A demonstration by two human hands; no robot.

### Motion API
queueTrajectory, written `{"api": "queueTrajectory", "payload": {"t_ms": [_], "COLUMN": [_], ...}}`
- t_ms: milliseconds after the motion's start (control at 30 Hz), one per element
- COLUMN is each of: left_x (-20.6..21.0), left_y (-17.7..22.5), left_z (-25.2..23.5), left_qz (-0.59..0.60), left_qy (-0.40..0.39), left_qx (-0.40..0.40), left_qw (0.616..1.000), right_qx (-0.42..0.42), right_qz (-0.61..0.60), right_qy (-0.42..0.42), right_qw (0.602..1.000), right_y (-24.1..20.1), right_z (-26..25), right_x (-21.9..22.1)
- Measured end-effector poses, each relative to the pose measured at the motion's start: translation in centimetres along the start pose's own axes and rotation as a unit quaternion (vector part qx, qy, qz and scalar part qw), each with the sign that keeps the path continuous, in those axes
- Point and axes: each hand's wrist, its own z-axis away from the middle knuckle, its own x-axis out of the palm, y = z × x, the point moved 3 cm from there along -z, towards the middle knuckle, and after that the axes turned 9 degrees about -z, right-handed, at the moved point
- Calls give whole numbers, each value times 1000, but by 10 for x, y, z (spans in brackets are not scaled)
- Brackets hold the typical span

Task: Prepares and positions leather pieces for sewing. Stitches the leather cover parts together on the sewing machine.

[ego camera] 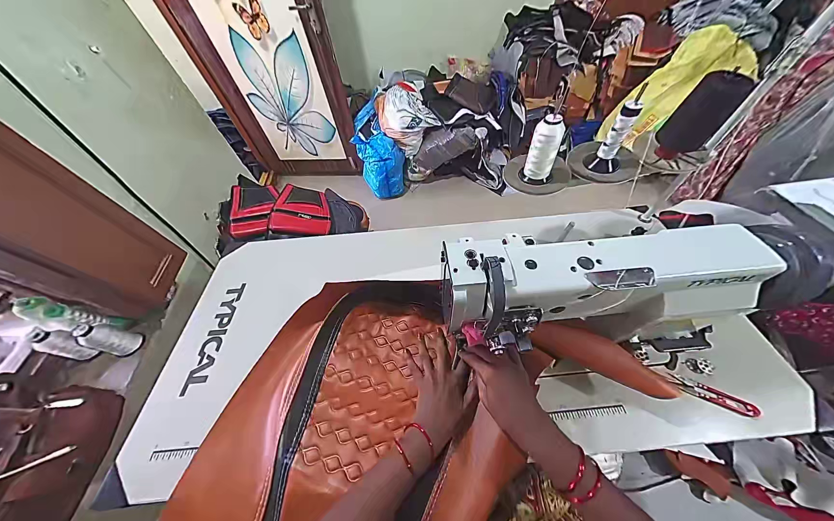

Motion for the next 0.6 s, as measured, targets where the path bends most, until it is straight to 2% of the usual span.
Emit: {"api": "queueTrajectory", "payload": {"t_ms": [67, 167, 233, 333, 400, 600], "left_x": [-5, -5, -4, -2, -4, -5], "left_y": [11, 19, 10, -25, -52, -69], "left_z": [-2, 0, 10, 34, 45, 36], "left_qz": [-18, -49, -32, 25, 54, 7], "left_qy": [-14, -50, -91, -54, -67, -2], "left_qx": [-32, -34, 29, 146, 210, 235], "left_qw": [999, 997, 995, 988, 974, 972], "right_qx": [17, 88, 89, 66, 45, 56], "right_qz": [-73, -161, -101, -22, 4, -11], "right_qy": [55, 56, 64, 41, 20, -33], "right_qw": [996, 981, 989, 997, 999, 998], "right_y": [-9, -6, 9, 31, 44, 58], "right_z": [22, 54, 65, 63, 54, 23], "right_x": [9, 33, 42, 33, 27, 22]}}
